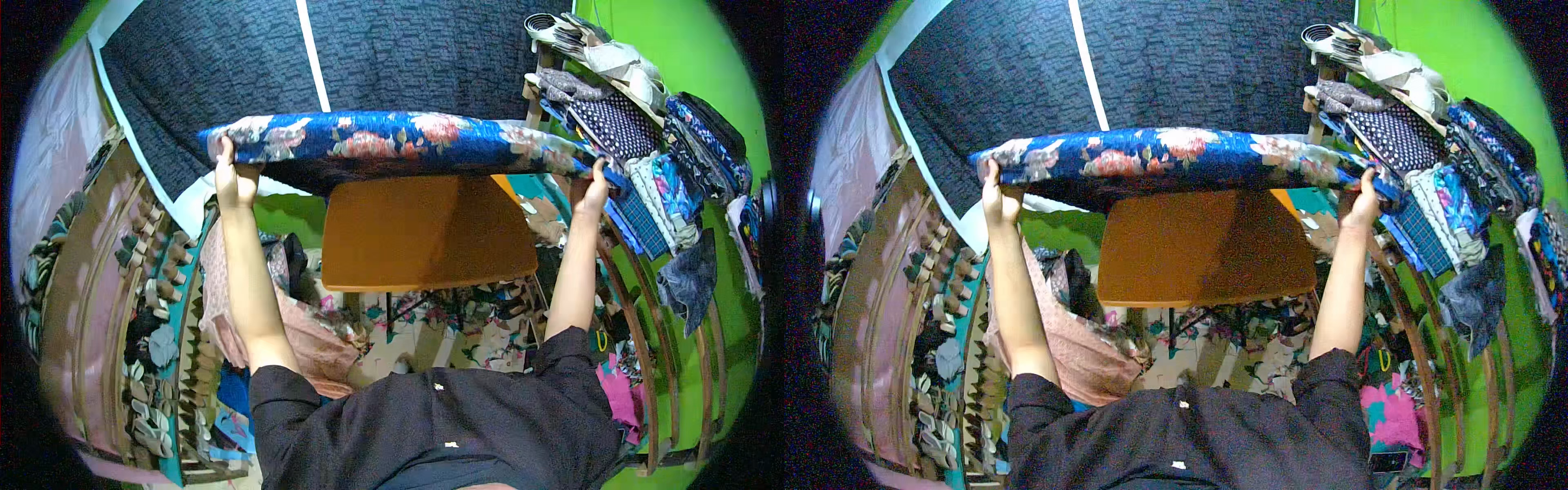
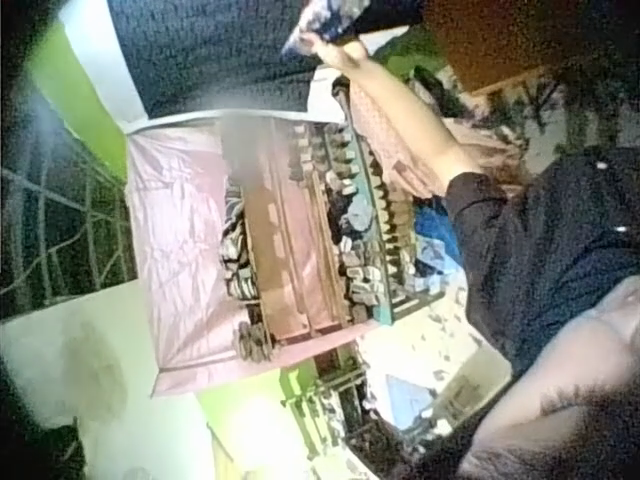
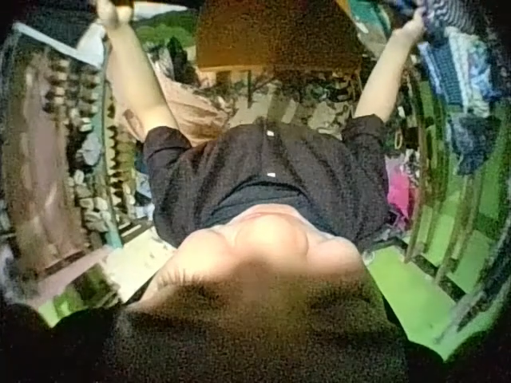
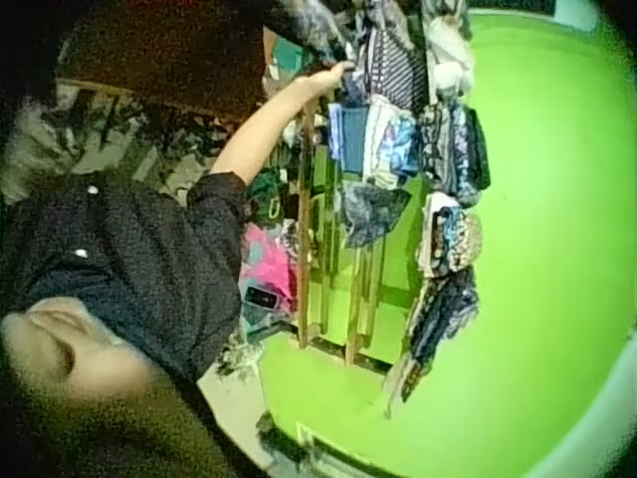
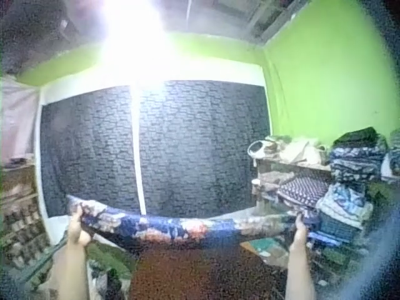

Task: Folding and organizing fabric pieces on a small table in a workshop.

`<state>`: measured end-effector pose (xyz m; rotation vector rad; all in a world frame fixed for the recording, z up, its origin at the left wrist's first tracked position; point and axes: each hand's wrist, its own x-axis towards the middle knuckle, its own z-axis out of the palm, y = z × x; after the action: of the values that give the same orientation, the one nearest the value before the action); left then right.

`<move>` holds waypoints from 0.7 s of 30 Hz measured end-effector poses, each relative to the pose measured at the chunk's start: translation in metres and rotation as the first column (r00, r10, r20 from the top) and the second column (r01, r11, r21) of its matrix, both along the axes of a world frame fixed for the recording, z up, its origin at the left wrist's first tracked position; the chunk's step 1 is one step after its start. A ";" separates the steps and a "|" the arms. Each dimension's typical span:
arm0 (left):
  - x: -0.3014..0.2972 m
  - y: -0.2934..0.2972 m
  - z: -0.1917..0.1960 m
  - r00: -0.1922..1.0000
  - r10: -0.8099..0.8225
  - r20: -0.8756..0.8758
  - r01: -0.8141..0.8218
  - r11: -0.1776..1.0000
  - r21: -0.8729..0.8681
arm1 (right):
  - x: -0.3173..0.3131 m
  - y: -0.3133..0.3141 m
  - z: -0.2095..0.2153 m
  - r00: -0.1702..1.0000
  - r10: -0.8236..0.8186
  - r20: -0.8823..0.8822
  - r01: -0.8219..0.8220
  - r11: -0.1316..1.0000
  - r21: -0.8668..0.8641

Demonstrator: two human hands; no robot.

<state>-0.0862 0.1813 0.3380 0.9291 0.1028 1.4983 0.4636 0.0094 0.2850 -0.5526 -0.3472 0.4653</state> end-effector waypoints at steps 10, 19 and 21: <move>-0.014 -0.197 -0.111 0.969 0.160 0.190 -0.150 0.986 -0.066 | 0.008 -0.155 -0.094 0.951 -0.243 0.192 0.301 0.871 -0.388; -0.026 -0.299 -0.178 0.902 0.421 0.089 -0.397 0.894 -0.210 | -0.034 -0.262 -0.147 0.916 -0.340 0.214 0.396 0.678 -0.619; -0.047 -0.309 -0.199 0.929 0.349 0.123 -0.295 0.900 -0.322 | -0.031 -0.280 -0.147 0.908 -0.352 0.225 0.411 0.658 -0.631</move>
<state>-0.1328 -0.1278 0.1391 0.5460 0.3592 1.8073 0.4330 -0.2709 0.1381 -1.3332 -0.1182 0.1333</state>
